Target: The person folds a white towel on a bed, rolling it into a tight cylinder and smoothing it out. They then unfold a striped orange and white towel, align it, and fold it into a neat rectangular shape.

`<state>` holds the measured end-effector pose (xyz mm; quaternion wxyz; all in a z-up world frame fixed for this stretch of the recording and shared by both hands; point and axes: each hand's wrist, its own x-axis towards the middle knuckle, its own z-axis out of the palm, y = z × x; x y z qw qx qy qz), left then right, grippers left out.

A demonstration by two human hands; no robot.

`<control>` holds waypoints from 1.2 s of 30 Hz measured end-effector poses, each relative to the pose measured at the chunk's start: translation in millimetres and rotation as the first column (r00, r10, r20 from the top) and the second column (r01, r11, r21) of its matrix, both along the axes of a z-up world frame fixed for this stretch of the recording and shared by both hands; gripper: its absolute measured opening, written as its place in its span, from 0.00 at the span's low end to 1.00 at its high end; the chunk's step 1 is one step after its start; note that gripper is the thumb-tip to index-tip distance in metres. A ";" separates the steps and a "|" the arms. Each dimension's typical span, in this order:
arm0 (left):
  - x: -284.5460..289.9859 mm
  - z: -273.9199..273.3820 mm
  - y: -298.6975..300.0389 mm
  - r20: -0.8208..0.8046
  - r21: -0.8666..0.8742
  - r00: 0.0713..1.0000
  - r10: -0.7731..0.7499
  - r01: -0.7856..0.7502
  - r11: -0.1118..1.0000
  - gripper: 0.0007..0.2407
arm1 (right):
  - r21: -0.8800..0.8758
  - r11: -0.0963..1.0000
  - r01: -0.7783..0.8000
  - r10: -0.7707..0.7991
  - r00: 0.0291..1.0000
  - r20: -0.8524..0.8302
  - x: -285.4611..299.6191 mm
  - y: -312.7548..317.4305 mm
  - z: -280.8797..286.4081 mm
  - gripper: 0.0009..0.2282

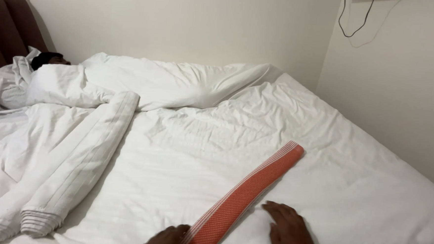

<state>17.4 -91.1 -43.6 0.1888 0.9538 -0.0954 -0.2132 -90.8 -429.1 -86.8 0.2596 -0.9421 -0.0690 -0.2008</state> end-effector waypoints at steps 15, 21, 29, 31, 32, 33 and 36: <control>-62.6 42.7 35.6 0.688 -0.096 0.722 0.070 -0.006 0.995 0.16 | -0.593 0.798 -0.106 0.025 0.989 -0.143 172.9 -76.2 149.5 0.17; -57.0 185.5 67.1 0.201 -0.324 0.944 0.262 -0.189 0.927 0.13 | 0.038 0.973 -0.227 0.220 0.871 -0.439 116.0 -95.2 258.9 0.11; -14.9 149.0 29.6 0.493 0.124 0.870 -0.016 -0.052 0.991 0.15 | -0.217 0.976 -0.006 -0.027 0.988 -0.151 114.7 -124.4 195.4 0.11; -19.6 123.9 27.3 0.533 0.166 0.843 -0.077 -0.014 0.986 0.17 | -0.219 0.973 -0.071 0.048 0.993 -0.106 103.0 -114.2 179.8 0.12; -20.5 111.2 29.1 0.481 0.172 0.872 -0.088 0.004 0.985 0.17 | -0.173 0.974 -0.148 0.117 0.978 -0.175 97.6 -109.7 173.0 0.14; -21.8 99.3 31.0 0.427 0.178 0.899 -0.099 0.023 0.984 0.18 | -0.121 0.968 -0.220 0.187 0.953 -0.240 92.0 -105.1 167.0 0.16; -23.7 108.1 33.3 0.410 0.228 0.907 -0.099 0.004 0.974 0.21 | -0.245 0.926 -0.287 0.185 0.912 -0.367 84.7 -86.7 180.0 0.18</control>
